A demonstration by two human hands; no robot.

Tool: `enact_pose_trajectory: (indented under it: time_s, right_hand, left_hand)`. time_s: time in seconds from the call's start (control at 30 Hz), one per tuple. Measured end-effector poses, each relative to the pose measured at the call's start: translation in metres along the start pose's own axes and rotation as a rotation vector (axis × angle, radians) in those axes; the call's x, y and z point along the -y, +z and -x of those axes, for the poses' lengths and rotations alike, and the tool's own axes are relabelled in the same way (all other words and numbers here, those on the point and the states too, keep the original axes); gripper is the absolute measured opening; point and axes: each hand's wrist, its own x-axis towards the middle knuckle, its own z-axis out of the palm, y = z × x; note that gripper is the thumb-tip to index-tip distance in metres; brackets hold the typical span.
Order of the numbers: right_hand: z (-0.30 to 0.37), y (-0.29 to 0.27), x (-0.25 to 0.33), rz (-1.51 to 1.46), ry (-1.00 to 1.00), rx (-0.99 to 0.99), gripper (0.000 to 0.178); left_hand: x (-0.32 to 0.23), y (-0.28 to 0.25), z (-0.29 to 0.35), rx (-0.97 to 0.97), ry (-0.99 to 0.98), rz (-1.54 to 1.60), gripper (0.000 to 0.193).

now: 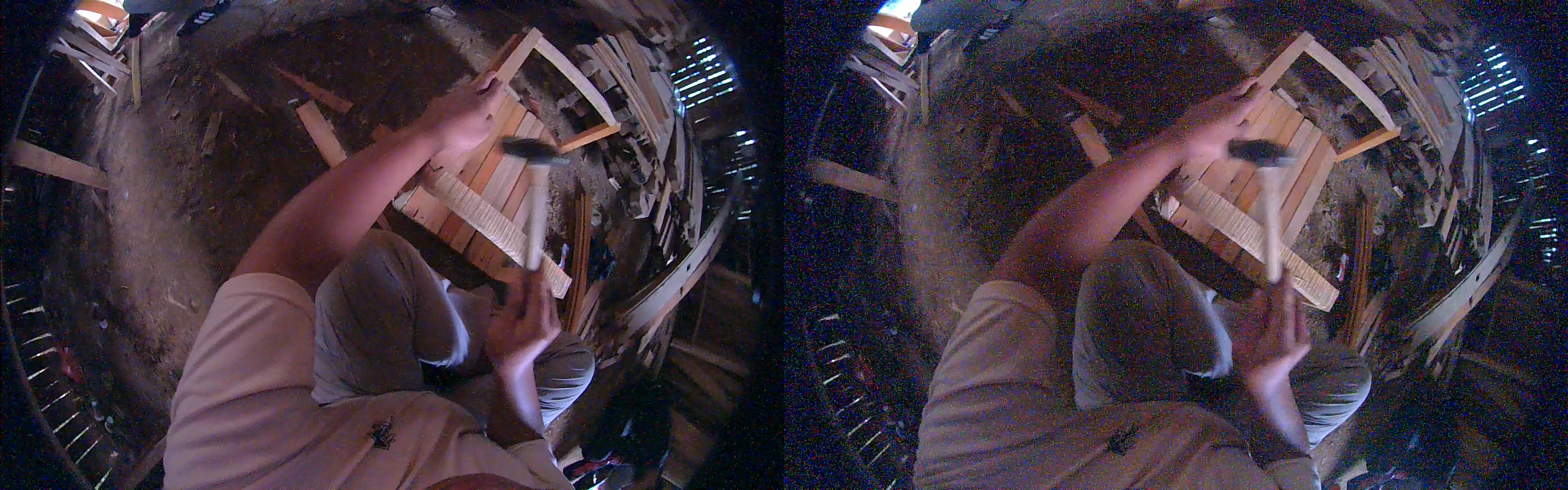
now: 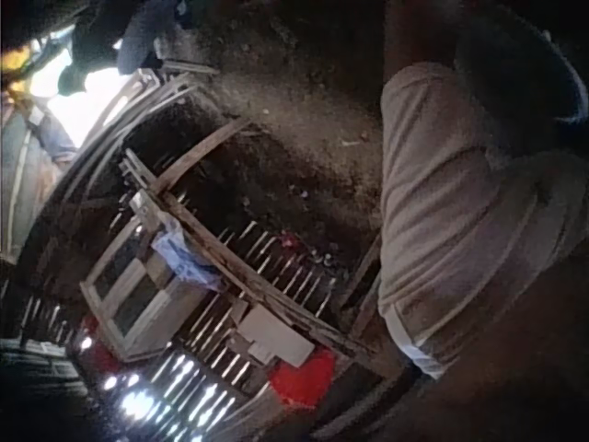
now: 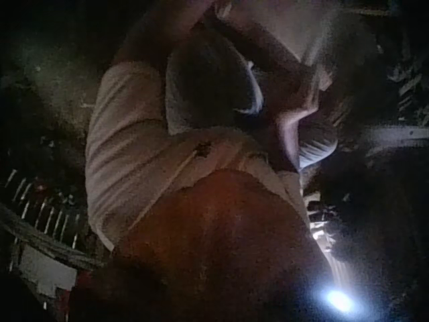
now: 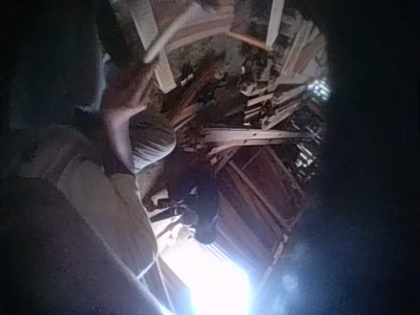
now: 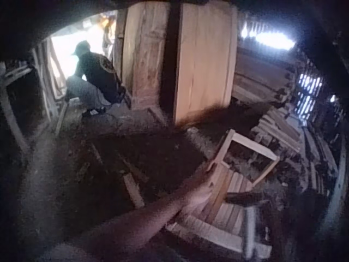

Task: The person assembles a wooden stool by hammering nails into the frame. They use a hammer to secure the wooden slats and legs together.

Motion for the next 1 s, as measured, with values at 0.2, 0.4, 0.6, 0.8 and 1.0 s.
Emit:
enact_pose_trajectory:
  time_s: [0.2, 0.4, 0.6, 0.8, 1.0]
  right_hand:
    - [-0.003, 0.014, -0.005, -0.057, -0.099, 0.25, 0.039]
    - [0.016, 0.007, -0.007, -0.206, 0.273, -0.011, 0.034]
    - [0.004, 0.005, -0.011, 0.048, -0.156, 0.075, 0.02]
    - [0.011, 0.008, -0.001, -0.055, 0.124, -0.005, 0.03]
    - [-0.002, -0.006, 0.009, -0.085, 0.14, -0.166, 0.037]
  left_hand:
    - [-0.003, -0.003, -0.003, 0.001, 0.021, 0.022, 0.065]
    - [-0.002, 0.002, -0.003, -0.023, 0.045, -0.048, 0.066]
    - [0.008, 0.005, -0.001, -0.023, 0.028, -0.053, 0.066]
    - [-0.016, -0.009, -0.003, 0.08, -0.061, -0.005, 0.067]
    - [-0.009, -0.006, 0.001, 0.073, -0.073, -0.012, 0.067]
